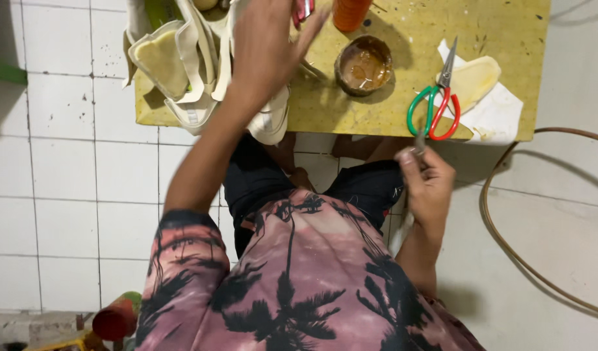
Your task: The person trims excess material from a white shoe using scissors, then applies a liquid substance to the shoe's interior with a brush. The person handles the shoe, scissors, and brush throughout the process.
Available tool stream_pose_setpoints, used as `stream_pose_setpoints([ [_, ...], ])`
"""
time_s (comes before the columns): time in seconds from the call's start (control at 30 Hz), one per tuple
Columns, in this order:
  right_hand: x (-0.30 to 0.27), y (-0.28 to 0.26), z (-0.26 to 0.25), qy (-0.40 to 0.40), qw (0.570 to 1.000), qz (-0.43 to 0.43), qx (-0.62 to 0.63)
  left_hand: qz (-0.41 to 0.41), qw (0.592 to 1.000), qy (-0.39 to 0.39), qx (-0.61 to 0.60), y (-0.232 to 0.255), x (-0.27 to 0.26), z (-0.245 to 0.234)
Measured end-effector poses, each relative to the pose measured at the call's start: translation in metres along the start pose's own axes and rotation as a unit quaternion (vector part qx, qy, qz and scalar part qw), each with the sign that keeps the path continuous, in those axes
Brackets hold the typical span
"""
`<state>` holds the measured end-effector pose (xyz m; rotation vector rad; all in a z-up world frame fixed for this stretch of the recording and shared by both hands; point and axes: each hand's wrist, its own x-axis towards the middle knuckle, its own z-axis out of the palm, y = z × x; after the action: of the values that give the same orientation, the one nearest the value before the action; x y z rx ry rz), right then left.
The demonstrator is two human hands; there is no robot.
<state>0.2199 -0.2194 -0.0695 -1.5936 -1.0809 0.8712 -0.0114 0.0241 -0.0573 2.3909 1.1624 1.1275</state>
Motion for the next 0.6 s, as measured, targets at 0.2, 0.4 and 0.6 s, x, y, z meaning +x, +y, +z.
stream_pose_setpoints([
  [0.2,0.011,0.030,0.044,-0.124,0.991,0.034,-0.042,-0.179,0.943,-0.183,0.214,0.013,-0.090,-0.003],
  [0.4,0.029,0.014,0.103,-0.165,0.985,-0.026,0.042,-0.124,0.972,-0.028,0.198,-0.003,-0.110,0.004],
  [0.6,0.042,0.013,0.127,-0.156,0.987,-0.041,0.026,-0.232,0.971,-0.022,-0.048,0.006,-0.096,-0.025],
])
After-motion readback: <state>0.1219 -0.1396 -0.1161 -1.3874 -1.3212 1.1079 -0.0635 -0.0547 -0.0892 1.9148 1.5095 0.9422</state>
